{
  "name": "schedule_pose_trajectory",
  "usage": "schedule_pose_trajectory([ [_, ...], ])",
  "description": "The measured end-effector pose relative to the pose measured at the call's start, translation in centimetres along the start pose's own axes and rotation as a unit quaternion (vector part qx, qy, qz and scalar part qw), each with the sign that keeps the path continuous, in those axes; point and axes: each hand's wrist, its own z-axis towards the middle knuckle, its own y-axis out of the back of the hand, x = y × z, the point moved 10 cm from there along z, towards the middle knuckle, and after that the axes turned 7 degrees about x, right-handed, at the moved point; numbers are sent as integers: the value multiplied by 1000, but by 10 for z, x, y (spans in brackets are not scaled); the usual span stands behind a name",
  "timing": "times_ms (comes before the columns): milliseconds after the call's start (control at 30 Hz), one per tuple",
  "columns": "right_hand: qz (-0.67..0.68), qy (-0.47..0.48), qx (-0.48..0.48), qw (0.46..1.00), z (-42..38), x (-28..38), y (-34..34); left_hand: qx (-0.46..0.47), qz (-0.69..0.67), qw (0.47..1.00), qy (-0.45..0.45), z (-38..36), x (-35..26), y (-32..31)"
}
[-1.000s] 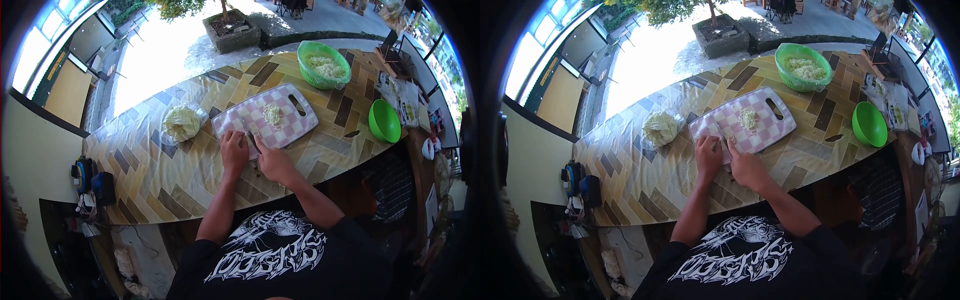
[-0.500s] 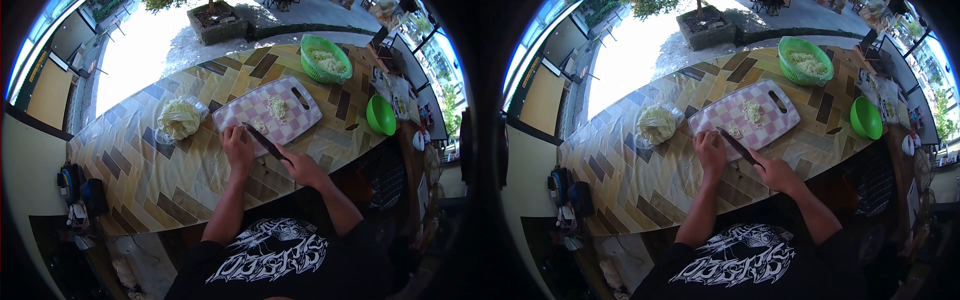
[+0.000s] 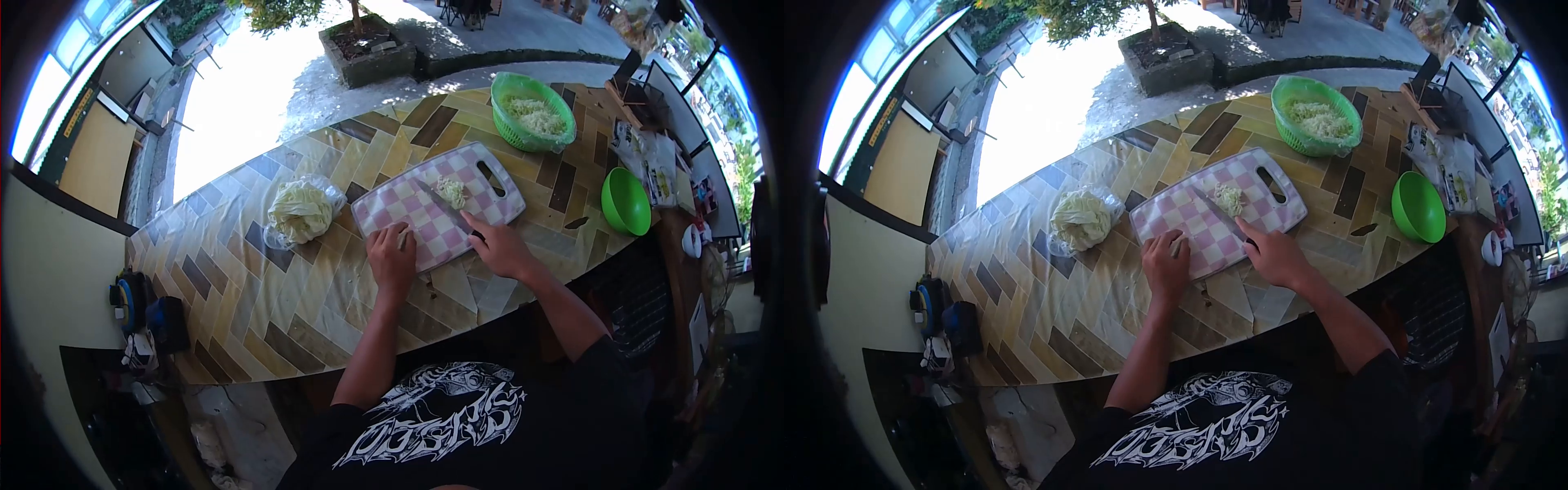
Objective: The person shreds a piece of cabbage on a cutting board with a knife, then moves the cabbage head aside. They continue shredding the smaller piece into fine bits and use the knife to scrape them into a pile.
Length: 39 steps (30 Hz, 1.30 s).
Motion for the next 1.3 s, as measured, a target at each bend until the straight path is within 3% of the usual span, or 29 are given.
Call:
schedule_pose_trajectory([
  [33, 40, -13, 27, 999, -1, 16, 7, 13, -5, 1000, -2, 1, -6, 0],
  [133, 74, 82, -7, 994, 2, 24, -3, 40, 33, 998, -25, 1, -11, -7],
  [333, 93, 94, 69, 989, 13, 27, -18, -3, 68, 997, -34, -1, -19, 0],
  [633, -82, 83, 146, 982, 9, 48, -19, -13, 105, 994, -37, 1, -22, 1],
  [833, -69, 53, 108, 990, 4, 44, -22, 35, 85, 996, 18, 4, -14, -9],
  [1000, -25, 93, 58, 994, -5, 25, -19, 92, 48, 991, 87, 17, -10, -26],
  [1133, 10, 74, 52, 996, -9, 16, -14, 86, 49, 994, 39, 19, -25, -38],
  [1300, -77, 48, 30, 995, -17, 31, -8, 31, 71, 996, -53, 16, -40, -33],
])
